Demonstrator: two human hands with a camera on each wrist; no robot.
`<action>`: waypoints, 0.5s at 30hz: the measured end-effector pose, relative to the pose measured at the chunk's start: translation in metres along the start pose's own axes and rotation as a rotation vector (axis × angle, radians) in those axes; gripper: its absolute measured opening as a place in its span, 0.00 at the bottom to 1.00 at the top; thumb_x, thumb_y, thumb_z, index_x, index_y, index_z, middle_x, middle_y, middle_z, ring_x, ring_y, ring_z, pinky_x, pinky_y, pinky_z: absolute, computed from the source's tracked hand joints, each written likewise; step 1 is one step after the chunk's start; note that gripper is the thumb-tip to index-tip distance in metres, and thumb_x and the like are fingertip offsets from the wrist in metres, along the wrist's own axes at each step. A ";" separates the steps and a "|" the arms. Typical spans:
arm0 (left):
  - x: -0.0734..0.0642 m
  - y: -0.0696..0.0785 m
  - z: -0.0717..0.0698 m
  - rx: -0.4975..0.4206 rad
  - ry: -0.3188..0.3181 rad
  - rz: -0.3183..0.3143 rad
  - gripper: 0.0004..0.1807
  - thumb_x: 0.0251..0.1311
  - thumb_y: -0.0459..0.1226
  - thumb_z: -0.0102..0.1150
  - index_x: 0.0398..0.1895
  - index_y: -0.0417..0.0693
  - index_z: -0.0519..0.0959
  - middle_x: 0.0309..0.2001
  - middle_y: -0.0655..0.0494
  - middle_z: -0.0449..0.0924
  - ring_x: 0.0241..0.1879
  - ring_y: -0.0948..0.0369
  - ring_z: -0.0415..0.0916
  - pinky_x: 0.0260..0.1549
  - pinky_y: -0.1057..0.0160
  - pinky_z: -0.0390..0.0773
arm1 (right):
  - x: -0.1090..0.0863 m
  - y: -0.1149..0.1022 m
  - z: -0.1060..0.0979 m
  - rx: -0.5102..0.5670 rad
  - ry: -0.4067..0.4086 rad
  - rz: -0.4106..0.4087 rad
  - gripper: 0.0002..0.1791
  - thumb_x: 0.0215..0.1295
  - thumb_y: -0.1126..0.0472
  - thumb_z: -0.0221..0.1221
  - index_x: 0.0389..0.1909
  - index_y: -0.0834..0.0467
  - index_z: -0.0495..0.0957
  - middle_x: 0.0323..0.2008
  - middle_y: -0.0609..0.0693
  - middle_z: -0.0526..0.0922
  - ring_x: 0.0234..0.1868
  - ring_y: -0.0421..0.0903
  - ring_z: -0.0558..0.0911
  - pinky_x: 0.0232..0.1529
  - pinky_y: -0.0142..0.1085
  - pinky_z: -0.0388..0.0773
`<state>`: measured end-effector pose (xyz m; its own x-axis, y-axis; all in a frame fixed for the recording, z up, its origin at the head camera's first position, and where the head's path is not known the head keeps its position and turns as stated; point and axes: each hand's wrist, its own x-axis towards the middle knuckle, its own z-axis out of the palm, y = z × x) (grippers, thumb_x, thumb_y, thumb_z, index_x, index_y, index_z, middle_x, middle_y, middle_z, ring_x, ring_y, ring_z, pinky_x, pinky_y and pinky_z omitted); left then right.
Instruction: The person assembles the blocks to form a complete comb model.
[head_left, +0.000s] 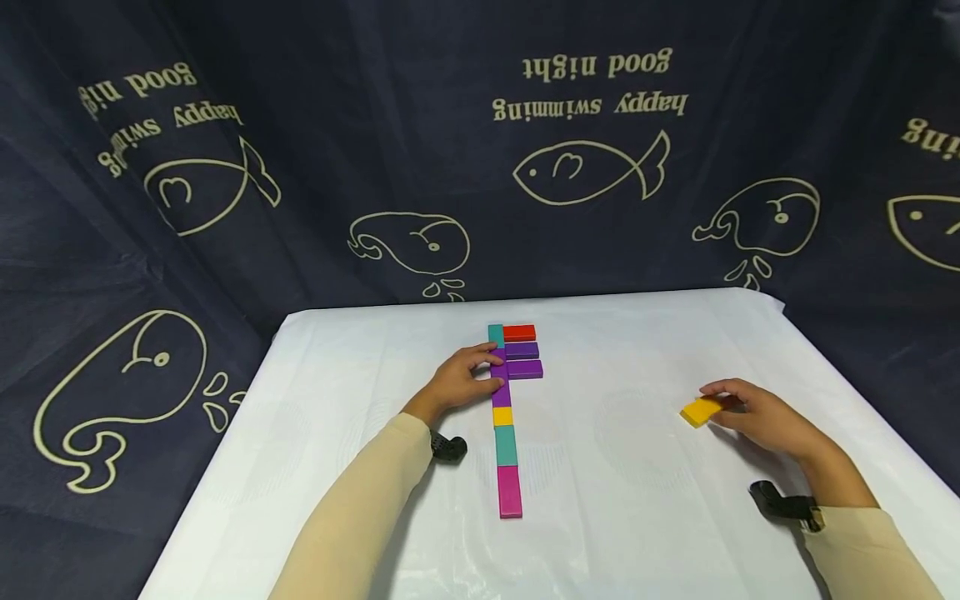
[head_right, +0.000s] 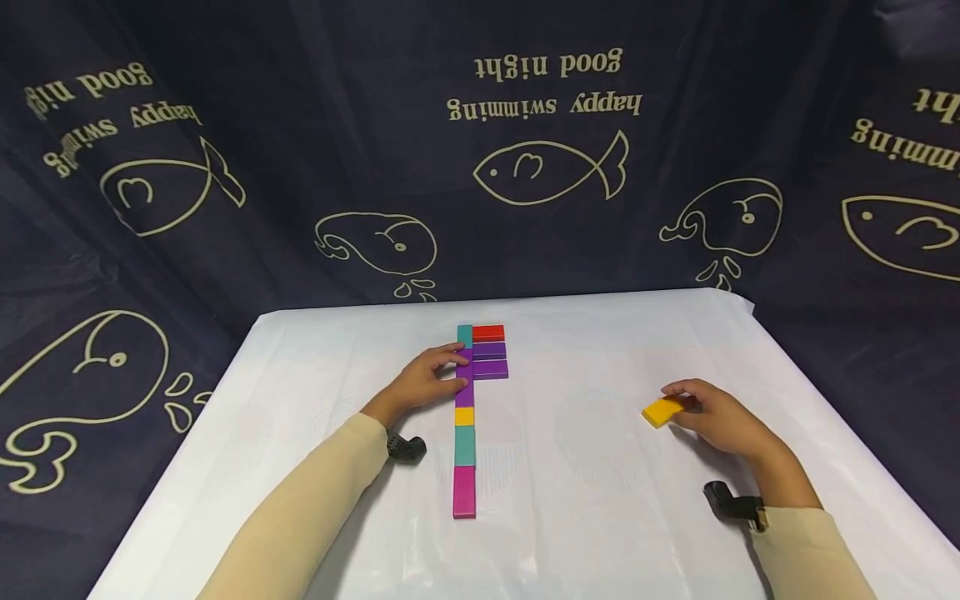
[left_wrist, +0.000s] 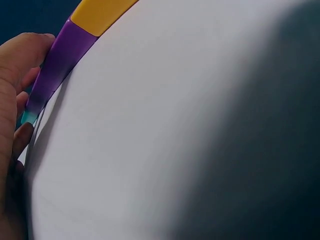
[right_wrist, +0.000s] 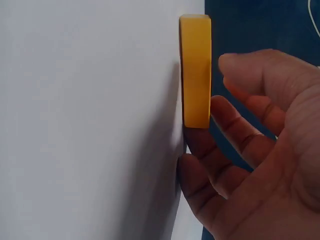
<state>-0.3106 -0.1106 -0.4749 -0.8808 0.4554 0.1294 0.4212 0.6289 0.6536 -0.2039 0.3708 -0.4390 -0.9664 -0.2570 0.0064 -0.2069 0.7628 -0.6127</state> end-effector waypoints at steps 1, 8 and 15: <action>0.000 0.000 0.000 0.002 -0.001 -0.001 0.21 0.58 0.47 0.69 0.55 0.55 0.82 0.71 0.60 0.66 0.71 0.56 0.59 0.70 0.52 0.58 | 0.001 0.000 0.000 0.002 0.004 -0.001 0.21 0.63 0.66 0.64 0.57 0.66 0.75 0.52 0.63 0.78 0.49 0.55 0.76 0.41 0.24 0.73; 0.000 0.001 -0.001 0.008 -0.003 0.003 0.21 0.58 0.47 0.68 0.55 0.55 0.82 0.71 0.59 0.66 0.72 0.55 0.59 0.70 0.50 0.57 | 0.007 0.000 0.003 -0.010 -0.014 0.036 0.21 0.62 0.68 0.64 0.55 0.68 0.75 0.52 0.65 0.76 0.51 0.59 0.75 0.52 0.42 0.76; 0.000 0.003 0.000 0.010 -0.007 -0.001 0.21 0.59 0.46 0.68 0.55 0.54 0.82 0.71 0.58 0.66 0.72 0.54 0.59 0.70 0.50 0.58 | 0.009 -0.001 0.004 -0.018 -0.029 0.061 0.18 0.62 0.68 0.64 0.52 0.68 0.76 0.49 0.64 0.77 0.46 0.57 0.75 0.50 0.54 0.76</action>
<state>-0.3096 -0.1093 -0.4728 -0.8795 0.4596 0.1235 0.4228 0.6353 0.6462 -0.2122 0.3652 -0.4416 -0.9726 -0.2263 -0.0536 -0.1505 0.7882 -0.5968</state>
